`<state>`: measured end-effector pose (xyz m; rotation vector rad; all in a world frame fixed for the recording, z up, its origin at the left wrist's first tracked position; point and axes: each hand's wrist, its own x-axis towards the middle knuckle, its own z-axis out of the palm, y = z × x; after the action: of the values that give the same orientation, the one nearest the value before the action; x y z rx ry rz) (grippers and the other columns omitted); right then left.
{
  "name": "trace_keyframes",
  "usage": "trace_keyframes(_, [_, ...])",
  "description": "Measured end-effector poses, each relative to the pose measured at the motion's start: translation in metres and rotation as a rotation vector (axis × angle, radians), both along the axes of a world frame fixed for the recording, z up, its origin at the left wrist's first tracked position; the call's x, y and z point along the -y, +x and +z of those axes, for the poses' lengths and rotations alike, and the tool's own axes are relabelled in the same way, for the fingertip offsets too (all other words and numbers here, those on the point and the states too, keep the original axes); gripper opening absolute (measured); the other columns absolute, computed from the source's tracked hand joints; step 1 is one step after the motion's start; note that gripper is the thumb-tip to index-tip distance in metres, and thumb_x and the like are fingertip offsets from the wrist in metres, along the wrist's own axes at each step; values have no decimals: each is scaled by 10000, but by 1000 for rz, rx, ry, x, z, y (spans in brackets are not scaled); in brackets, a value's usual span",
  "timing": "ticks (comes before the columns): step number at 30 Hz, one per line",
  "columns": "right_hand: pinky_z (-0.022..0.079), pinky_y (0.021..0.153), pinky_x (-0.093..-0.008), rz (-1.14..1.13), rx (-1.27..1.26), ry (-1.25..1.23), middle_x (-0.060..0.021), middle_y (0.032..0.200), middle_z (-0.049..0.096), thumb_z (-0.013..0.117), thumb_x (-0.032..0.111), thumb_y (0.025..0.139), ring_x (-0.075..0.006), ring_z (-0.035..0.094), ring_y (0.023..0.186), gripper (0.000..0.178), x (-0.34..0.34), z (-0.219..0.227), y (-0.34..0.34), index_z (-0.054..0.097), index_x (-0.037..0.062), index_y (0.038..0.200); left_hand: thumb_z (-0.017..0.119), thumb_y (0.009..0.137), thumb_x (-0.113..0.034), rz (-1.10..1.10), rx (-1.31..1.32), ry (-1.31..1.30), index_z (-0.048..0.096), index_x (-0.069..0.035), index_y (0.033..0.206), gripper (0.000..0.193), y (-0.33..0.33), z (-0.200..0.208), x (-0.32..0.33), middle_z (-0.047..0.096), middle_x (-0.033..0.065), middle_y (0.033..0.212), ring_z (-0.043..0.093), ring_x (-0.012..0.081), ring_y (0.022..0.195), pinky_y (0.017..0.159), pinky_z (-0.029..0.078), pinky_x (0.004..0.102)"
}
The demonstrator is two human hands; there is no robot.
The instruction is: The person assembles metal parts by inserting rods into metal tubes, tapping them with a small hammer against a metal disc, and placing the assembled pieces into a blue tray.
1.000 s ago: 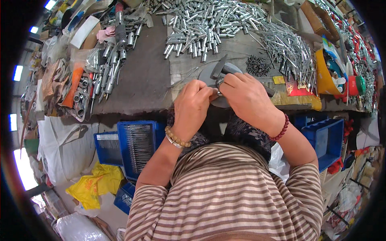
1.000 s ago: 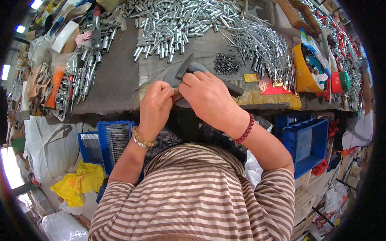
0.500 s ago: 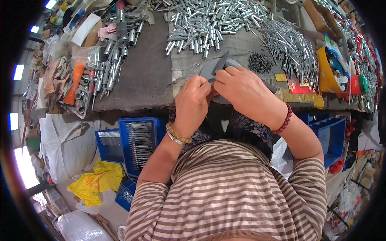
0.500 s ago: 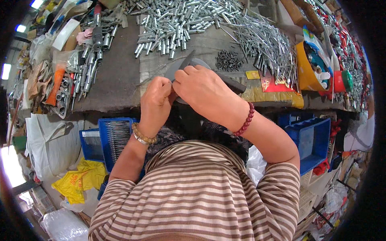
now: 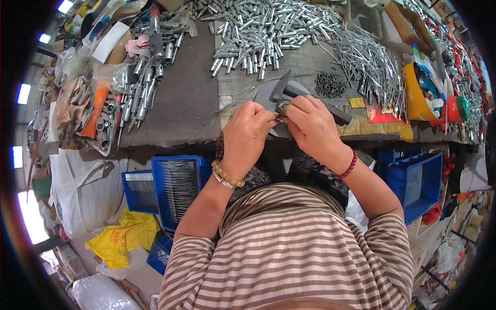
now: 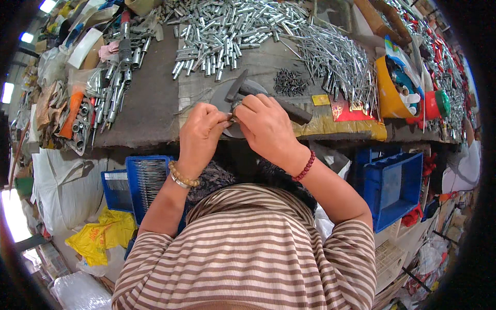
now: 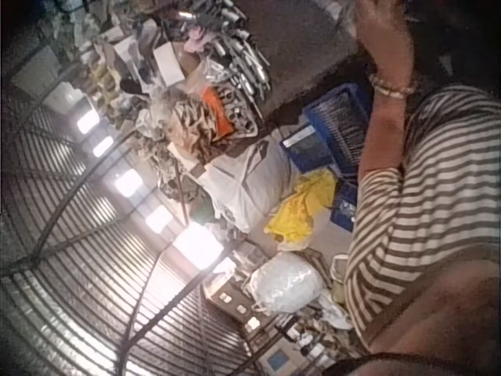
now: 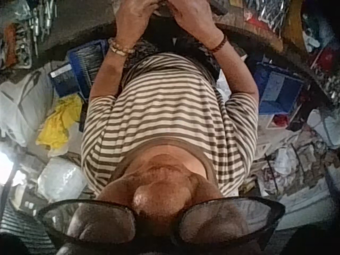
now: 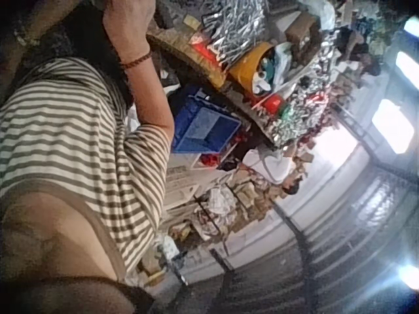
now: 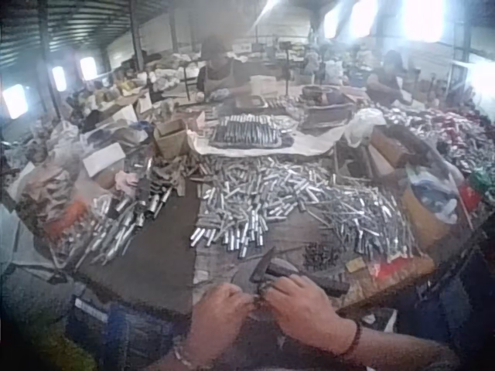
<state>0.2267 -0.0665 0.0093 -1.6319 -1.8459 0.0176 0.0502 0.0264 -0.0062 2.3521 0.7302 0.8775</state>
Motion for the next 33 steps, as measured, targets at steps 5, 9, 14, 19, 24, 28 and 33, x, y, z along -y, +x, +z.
trace_keyframes(5, [496, 860, -444, -24, 105, 27, -96, 977, 596, 736, 55, 821, -325, 608, 984, 171, 3, 10, 6, 660, 58, 974, 805, 817, -87, -1, -3, 13, 727, -101, 942, 148, 0, -1, -1, 638, 56, 917, 665, 275, 866, 716, 538, 407])
trace_keyframes(9, [502, 884, -449, -220, 117, -39, -90, 988, 612, 755, 71, 821, -315, 625, 1006, 218, 9, 20, 22, 673, 62, 1023, 798, 853, -97, -7, -4, -12, 753, -88, 967, 123, -2, 1, 0, 626, 57, 926, 650, 260, 862, 727, 524, 386])
trace_keyframes(14, [527, 833, -461, -244, 193, -114, -125, 1026, 623, 745, 56, 834, -350, 647, 955, 260, 13, 9, 38, 677, 45, 1085, 779, 888, -81, -20, 15, -59, 763, -65, 993, 108, -1, 1, 0, 615, 59, 932, 638, 235, 841, 726, 513, 357])
trace_keyframes(19, [532, 719, -468, -247, -110, -79, -151, 1007, 597, 712, 24, 879, -392, 649, 836, 212, 42, 30, 24, 667, 7, 1085, 784, 879, -56, -31, 20, -103, 760, -51, 1000, 123, -3, 3, -1, 621, 59, 942, 643, 225, 825, 721, 519, 351])
trace_keyframes(24, [537, 665, -441, -202, -135, 0, -151, 988, 591, 694, 11, 908, -381, 657, 789, 178, 66, 38, 9, 687, 13, 1086, 767, 882, -24, -39, -11, -59, 761, -44, 1010, 130, -4, 1, -4, 627, 64, 950, 649, 228, 825, 721, 521, 348])
trace_keyframes(28, [541, 631, -445, -188, -46, -116, -136, 975, 608, 692, 5, 906, -356, 683, 779, 148, 72, 26, 6, 718, 30, 1049, 756, 880, -8, -33, 30, -67, 759, -39, 1013, 136, -1, -2, -5, 627, 68, 948, 652, 232, 836, 724, 522, 346])
trace_keyframes(33, [526, 611, -419, -177, -210, -92, -153, 929, 584, 711, -16, 898, -344, 646, 704, 142, 68, 34, 9, 706, 14, 1037, 761, 872, 3, -51, 1, -100, 759, -30, 1009, 141, -5, 4, -3, 624, 67, 940, 647, 227, 850, 734, 519, 338])
